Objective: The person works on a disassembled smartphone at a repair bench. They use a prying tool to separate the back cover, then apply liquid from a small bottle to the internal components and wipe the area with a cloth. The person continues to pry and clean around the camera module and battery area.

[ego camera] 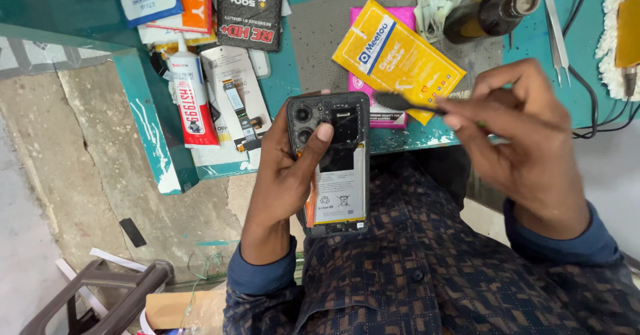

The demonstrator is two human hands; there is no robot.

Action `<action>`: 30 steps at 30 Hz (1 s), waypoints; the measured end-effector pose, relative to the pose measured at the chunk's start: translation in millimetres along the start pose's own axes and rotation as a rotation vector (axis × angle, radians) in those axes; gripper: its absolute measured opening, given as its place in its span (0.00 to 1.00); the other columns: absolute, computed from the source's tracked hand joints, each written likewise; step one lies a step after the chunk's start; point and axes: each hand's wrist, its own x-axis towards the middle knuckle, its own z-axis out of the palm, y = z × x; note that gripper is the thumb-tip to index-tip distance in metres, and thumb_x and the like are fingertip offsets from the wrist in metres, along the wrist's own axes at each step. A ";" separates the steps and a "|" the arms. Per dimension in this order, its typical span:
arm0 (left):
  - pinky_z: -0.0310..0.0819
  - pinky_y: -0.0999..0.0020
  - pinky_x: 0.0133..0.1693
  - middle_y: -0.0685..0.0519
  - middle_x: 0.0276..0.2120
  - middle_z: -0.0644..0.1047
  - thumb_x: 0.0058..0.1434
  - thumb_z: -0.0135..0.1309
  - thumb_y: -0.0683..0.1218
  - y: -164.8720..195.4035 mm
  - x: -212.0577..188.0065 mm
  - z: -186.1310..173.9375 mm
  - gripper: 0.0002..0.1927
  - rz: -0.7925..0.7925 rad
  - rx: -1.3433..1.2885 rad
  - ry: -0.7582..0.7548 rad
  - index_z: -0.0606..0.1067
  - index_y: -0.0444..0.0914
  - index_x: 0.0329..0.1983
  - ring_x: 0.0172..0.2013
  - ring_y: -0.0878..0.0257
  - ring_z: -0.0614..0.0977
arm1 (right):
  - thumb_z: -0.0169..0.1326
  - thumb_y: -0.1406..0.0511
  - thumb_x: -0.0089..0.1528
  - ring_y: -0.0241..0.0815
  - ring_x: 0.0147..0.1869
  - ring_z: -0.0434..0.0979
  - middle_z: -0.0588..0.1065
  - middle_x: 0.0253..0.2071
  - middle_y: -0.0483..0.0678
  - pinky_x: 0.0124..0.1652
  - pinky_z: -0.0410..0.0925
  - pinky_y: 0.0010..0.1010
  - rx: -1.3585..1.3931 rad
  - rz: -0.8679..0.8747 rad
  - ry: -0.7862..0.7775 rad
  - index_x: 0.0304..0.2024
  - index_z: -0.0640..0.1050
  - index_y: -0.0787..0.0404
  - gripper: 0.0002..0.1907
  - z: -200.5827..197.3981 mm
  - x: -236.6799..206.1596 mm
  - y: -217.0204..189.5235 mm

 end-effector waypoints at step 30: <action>0.73 0.74 0.59 0.50 0.54 0.79 0.82 0.50 0.44 -6.6 15.8 30.2 0.19 0.216 -0.088 0.046 0.64 0.30 0.69 0.54 0.69 0.78 | 0.60 0.72 0.76 0.30 0.36 0.70 0.65 0.50 0.53 0.30 0.59 0.21 0.030 -0.032 0.111 0.54 0.81 0.66 0.05 25.1 16.1 -2.9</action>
